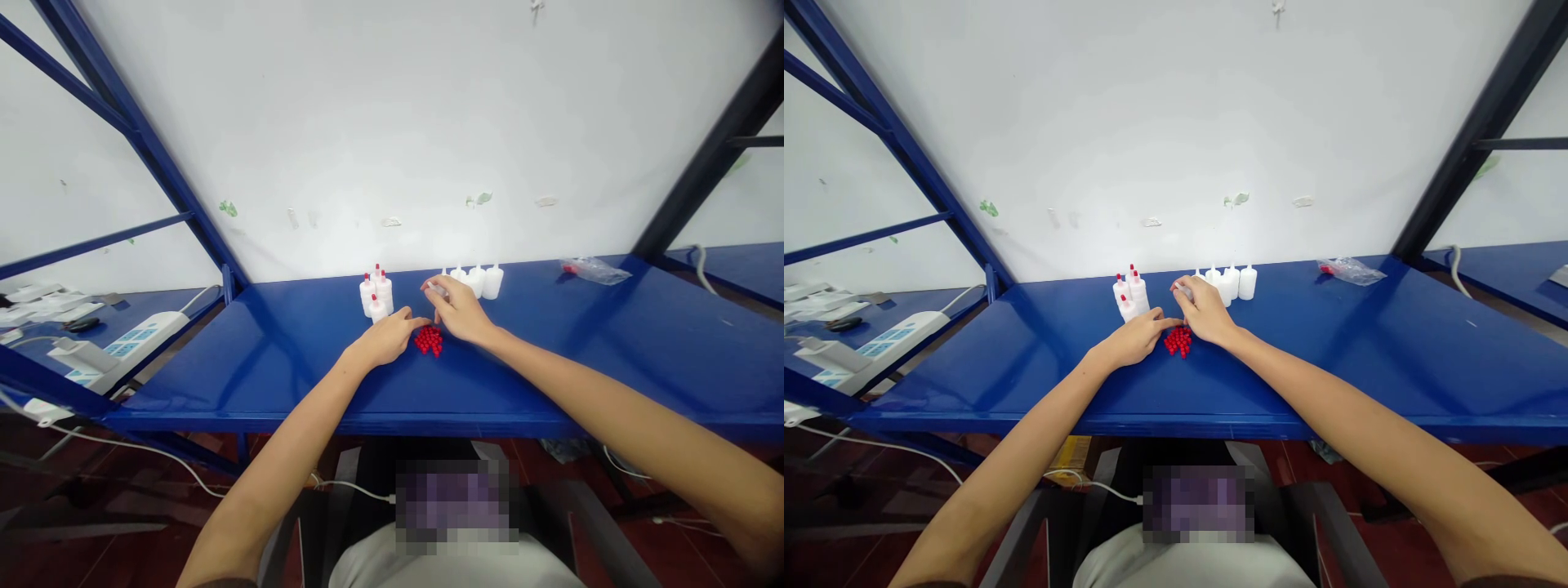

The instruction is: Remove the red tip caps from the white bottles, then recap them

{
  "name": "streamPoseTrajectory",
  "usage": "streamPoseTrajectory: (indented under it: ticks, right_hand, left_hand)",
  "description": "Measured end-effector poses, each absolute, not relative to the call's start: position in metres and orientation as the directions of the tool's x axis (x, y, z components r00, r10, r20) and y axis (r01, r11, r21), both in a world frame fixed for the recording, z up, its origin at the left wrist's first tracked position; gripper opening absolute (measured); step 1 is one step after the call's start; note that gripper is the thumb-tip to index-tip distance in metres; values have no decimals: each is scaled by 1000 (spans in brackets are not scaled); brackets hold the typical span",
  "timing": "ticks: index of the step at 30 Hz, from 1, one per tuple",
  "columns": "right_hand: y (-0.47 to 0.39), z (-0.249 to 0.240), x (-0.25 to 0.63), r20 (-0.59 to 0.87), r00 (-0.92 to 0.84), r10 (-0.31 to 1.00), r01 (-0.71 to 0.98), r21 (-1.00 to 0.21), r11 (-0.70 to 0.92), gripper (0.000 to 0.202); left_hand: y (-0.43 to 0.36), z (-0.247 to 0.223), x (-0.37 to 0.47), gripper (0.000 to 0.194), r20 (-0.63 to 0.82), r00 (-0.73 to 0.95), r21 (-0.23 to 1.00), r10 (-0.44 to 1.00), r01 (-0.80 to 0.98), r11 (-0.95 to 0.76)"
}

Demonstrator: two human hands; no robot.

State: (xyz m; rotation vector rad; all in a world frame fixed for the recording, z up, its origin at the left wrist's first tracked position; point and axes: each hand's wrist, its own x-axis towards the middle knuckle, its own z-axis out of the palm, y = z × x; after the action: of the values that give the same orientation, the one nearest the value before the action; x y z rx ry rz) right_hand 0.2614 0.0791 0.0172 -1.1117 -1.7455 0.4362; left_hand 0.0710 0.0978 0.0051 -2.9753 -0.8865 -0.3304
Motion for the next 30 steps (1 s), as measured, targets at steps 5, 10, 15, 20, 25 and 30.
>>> streamPoseTrajectory:
  ticks: [5,10,15,20,25,30]
  right_hand:
    - [80,17,261,605,-130,786,545,-618,566,22]
    - [78,19,260,596,-185,781,581,-575,576,26]
    - [75,19,261,546,-182,818,576,-615,539,30]
    - [72,20,260,527,-153,836,503,-687,525,30]
    - [70,20,258,538,-190,821,459,-690,559,30]
    - [68,22,257,601,-259,756,526,-569,633,33]
  left_hand:
    - [99,3,64,40,277,788,76,550,553,-830]
    - [98,1,61,34,335,757,95,561,565,-820]
    - [98,0,63,34,354,746,98,565,571,-815]
    - [102,-2,66,33,312,743,136,592,582,-802]
    - [94,1,66,26,456,703,161,546,539,-827]
    - [84,9,68,18,777,468,204,421,446,-872]
